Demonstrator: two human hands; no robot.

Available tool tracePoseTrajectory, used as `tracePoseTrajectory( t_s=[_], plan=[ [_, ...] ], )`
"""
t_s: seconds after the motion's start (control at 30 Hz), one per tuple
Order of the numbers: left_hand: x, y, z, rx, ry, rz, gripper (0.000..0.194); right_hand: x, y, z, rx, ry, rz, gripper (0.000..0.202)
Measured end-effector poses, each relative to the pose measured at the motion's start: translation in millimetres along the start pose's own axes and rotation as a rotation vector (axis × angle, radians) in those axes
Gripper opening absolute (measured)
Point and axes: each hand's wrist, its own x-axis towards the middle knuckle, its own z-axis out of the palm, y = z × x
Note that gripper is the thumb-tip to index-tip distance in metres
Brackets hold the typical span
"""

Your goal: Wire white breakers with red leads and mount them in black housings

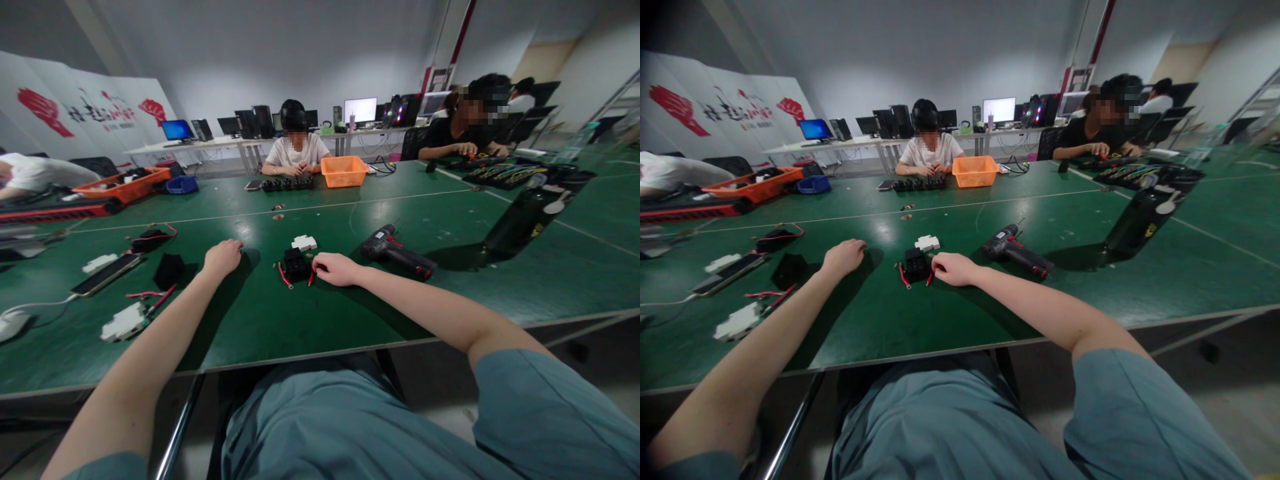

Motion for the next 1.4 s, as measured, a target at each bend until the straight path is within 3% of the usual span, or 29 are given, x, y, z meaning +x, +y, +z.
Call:
tracePoseTrajectory(
  t_s=[0.5,0.73,0.93,1.1,1.23,1.4],
  plan=[
    [-3,0,-13.4,0.092,-0.022,-0.039,0.039,0,2,2,0.008,0.023,-0.013,0.009],
    [-4,-16,-13.7,0.140,-0.054,-0.062,0.036,-1,0,0,0.012,0.008,0.005,0.011],
    [-4,-37,-12.7,0.136,-0.146,-0.197,0.033,-1,-1,-1,0.006,0.007,0.002,0.011],
    [-10,-44,-14.7,0.136,-0.189,-0.396,0.031,-1,-2,-1,0.001,0.003,0.008,0.011],
    [-16,-29,-21.5,0.136,-0.115,-0.377,0.037,-1,-2,-2,-0.004,0.009,0.007,0.010],
    [-22,32,-31.2,0.010,0.002,-0.042,0.042,-2,-5,-2,0.001,0.011,-0.005,0.010]
  ],
)
